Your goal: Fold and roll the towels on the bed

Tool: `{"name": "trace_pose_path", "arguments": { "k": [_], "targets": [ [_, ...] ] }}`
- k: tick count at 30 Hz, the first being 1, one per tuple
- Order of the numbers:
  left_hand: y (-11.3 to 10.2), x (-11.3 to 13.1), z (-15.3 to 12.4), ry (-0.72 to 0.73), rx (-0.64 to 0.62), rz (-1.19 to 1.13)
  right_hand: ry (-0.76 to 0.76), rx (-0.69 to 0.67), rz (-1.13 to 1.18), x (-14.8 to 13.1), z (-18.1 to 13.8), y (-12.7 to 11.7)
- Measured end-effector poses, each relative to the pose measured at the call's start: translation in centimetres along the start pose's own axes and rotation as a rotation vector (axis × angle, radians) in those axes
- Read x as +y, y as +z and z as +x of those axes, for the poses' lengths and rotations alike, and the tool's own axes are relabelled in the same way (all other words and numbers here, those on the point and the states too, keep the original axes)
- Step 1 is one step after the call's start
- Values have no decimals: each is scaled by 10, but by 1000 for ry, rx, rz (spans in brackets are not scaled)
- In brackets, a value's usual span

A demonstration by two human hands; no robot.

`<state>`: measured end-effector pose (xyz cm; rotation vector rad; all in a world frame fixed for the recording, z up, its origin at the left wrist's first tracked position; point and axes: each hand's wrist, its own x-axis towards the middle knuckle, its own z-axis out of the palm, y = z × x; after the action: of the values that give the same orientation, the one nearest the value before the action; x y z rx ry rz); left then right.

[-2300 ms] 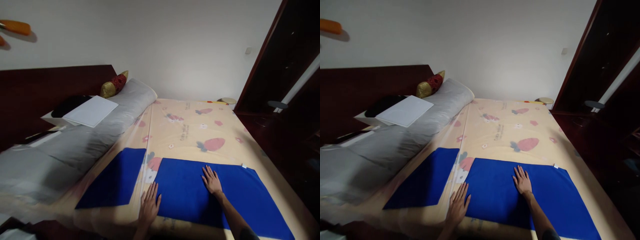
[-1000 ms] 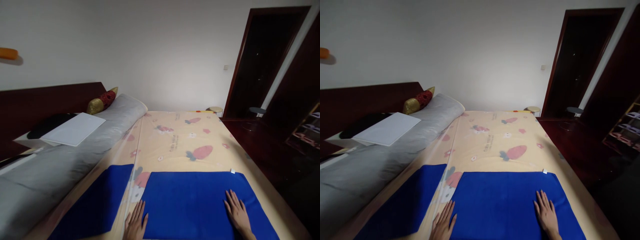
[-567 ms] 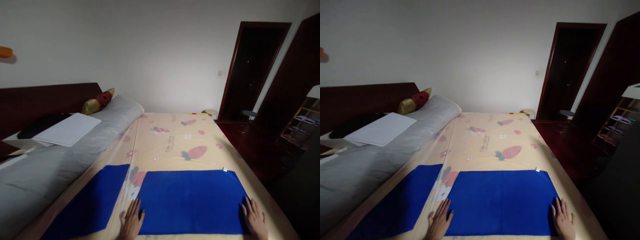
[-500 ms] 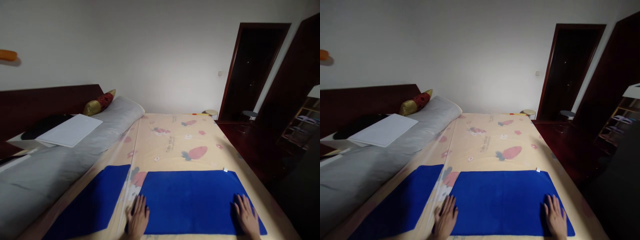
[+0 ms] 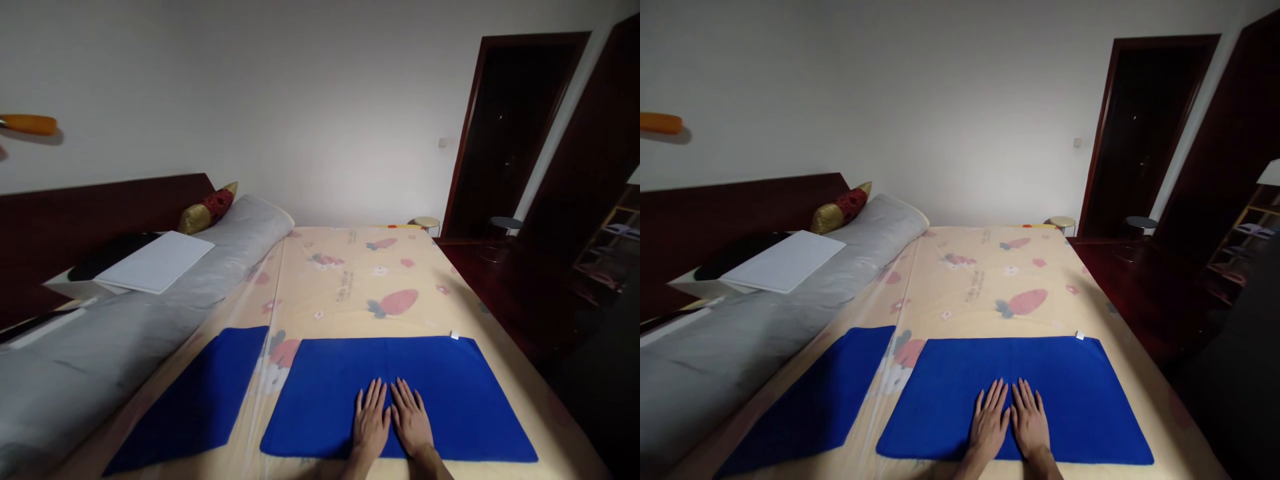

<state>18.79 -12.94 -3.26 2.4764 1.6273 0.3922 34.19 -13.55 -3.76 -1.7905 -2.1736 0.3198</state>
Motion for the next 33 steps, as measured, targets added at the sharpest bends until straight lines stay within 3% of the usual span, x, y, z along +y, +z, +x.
{"name": "trace_pose_path", "arguments": {
  "k": [6,13,16,18,21,25,30,33],
  "targets": [
    [-28,-46,-13,-115,-4,78,126,63,-89,40,-9,-15],
    [-64,-157,-68,-407,78,259,443,187,-187,178,-71,-44],
    [-72,-179,-84,-439,56,298,468,201,-176,221,-96,-50],
    [-76,-181,-87,-443,37,314,492,217,-206,231,-101,-51],
    [-78,-173,-83,-463,25,329,550,273,-284,216,-92,-48],
    [-75,-147,-67,-381,57,303,400,259,-280,153,-63,-35],
    [-49,-77,-30,-197,12,158,222,121,-127,50,-25,-10],
    [-28,-31,-9,-71,-40,44,90,22,-34,4,-11,-1]
  ]
}}
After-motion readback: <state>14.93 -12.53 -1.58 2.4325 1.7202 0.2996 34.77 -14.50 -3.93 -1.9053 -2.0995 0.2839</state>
